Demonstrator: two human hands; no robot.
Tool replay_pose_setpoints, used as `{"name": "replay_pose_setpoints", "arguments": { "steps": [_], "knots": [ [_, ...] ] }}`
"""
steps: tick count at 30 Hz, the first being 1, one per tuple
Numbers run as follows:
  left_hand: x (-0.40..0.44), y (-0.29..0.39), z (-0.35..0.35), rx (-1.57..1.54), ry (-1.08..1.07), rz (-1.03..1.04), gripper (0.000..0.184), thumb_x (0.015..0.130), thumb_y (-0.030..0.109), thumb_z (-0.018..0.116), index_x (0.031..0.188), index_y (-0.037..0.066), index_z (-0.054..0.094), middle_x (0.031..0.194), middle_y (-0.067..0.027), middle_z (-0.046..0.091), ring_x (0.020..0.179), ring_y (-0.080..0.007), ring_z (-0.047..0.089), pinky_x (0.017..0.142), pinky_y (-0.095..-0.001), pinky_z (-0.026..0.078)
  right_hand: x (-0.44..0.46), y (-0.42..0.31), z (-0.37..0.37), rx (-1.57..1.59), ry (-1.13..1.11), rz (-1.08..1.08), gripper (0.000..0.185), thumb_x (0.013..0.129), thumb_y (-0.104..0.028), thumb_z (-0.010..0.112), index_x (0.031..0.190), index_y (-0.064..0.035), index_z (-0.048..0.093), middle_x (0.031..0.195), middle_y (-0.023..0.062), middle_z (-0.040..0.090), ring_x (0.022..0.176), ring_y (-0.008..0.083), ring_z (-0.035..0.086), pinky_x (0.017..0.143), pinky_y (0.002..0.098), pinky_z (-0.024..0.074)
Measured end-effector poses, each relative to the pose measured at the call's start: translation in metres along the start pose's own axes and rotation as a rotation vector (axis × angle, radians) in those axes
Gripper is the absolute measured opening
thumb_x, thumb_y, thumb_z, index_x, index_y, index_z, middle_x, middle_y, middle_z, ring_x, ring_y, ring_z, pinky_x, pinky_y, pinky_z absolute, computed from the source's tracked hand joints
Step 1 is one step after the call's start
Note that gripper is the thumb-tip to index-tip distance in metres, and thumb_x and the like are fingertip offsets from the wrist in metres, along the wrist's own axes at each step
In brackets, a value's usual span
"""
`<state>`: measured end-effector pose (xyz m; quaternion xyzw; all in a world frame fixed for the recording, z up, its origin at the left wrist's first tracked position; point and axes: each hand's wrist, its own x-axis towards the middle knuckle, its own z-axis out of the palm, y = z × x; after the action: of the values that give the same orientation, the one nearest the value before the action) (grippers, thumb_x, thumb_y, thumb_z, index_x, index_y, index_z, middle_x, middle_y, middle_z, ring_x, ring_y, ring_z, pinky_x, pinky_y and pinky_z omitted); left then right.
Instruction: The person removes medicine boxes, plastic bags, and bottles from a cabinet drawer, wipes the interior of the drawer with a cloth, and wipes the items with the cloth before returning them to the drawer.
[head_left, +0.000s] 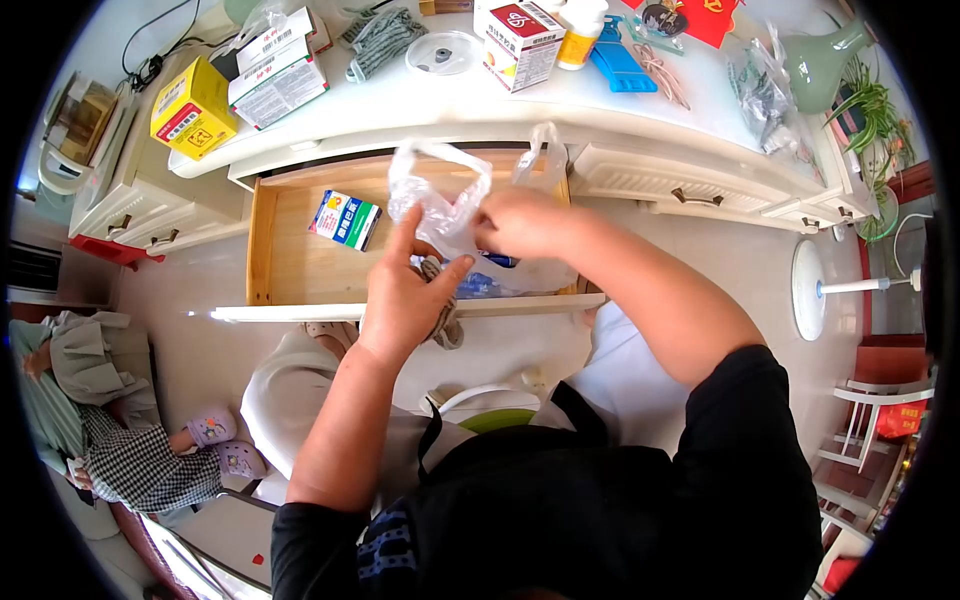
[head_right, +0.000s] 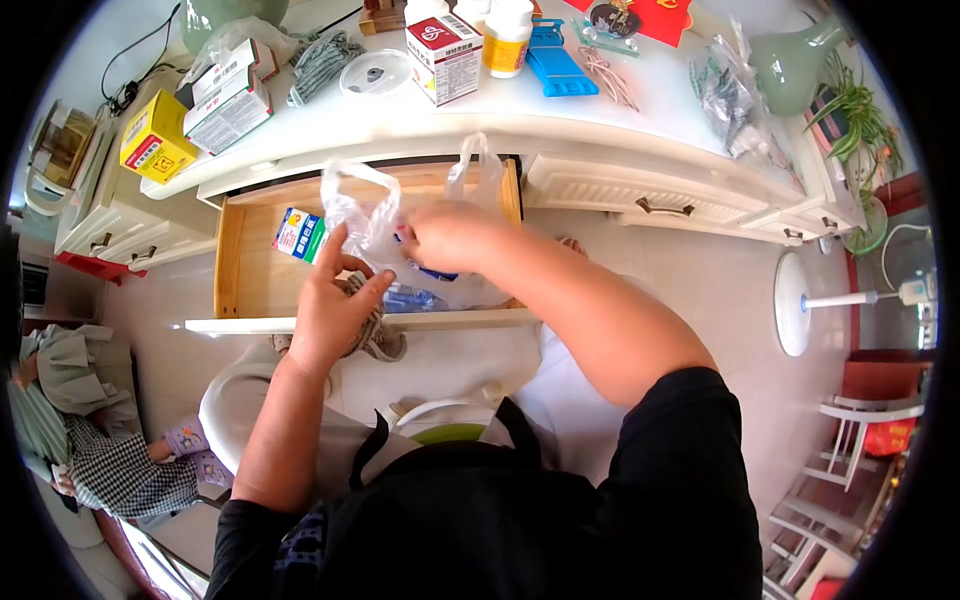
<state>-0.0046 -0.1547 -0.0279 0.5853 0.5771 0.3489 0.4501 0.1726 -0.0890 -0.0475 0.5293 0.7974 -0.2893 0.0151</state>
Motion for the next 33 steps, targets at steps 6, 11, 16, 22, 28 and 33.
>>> {"name": "replay_pose_setpoints", "arguments": {
  "steps": [6,11,16,22,28,33],
  "knots": [
    [-0.001,-0.018,0.000,0.249,-0.044,0.126,0.025,0.067,0.004,0.062,0.090,-0.003,0.057,0.079,-0.0072,0.054,0.070,-0.0106,0.050,0.062,-0.0238,0.041,-0.045,0.000,-0.059,-0.119,0.242,0.296,0.049,0.073,-0.047,0.061,0.093,-0.0030,0.055,0.093,0.0155,0.060,0.086,0.0284,0.057,0.074,0.0365,0.0452],
    [-0.010,-0.009,-0.010,-0.060,0.179,0.178,0.012,0.068,-0.001,0.062,0.076,-0.002,0.052,0.090,-0.0101,0.054,0.077,-0.0172,0.052,0.070,-0.0259,0.043,-0.016,0.050,-0.010,0.002,0.634,0.137,0.049,0.074,-0.039,0.064,0.101,-0.0005,0.053,0.102,0.0130,0.059,0.091,0.0226,0.056,0.077,0.0324,0.0438],
    [-0.011,0.003,-0.029,-0.450,0.228,0.254,0.014,0.071,-0.004,0.058,0.082,0.001,0.050,0.108,-0.0129,0.054,0.094,-0.0155,0.051,0.082,-0.0263,0.040,-0.025,0.011,-0.053,0.406,0.232,0.181,0.028,0.082,-0.023,0.056,0.099,-0.0010,0.055,0.096,0.0088,0.061,0.085,0.0165,0.056,0.078,0.0275,0.0430],
    [-0.022,0.016,-0.036,-0.603,0.024,0.141,0.037,0.070,-0.004,0.060,0.103,0.002,0.044,0.094,-0.0080,0.054,0.083,-0.0122,0.051,0.075,-0.0250,0.043,-0.064,-0.010,-0.078,1.247,0.647,-0.357,0.020,0.087,-0.017,0.044,0.098,-0.0028,0.054,0.083,0.0072,0.061,0.079,0.0130,0.053,0.076,0.0247,0.0402],
    [-0.020,0.011,-0.036,0.003,0.109,0.413,0.027,0.066,-0.009,0.062,0.089,0.005,0.058,0.083,-0.0041,0.050,0.076,-0.0149,0.050,0.070,-0.0250,0.042,-0.064,-0.003,-0.071,1.303,0.485,-0.402,0.032,0.089,-0.026,0.049,0.109,-0.0023,0.043,0.081,0.0049,0.054,0.079,0.0115,0.051,0.071,0.0251,0.0423],
    [-0.025,0.028,-0.045,-0.461,0.138,0.331,0.021,0.076,0.002,0.057,0.094,0.004,0.047,0.095,-0.0107,0.055,0.086,-0.0178,0.052,0.077,-0.0285,0.040,-0.069,-0.026,-0.068,0.819,0.699,-0.285,0.038,0.080,-0.015,0.063,0.110,-0.0009,0.045,0.085,0.0043,0.051,0.077,0.0097,0.051,0.068,0.0263,0.0440]
  ]
}}
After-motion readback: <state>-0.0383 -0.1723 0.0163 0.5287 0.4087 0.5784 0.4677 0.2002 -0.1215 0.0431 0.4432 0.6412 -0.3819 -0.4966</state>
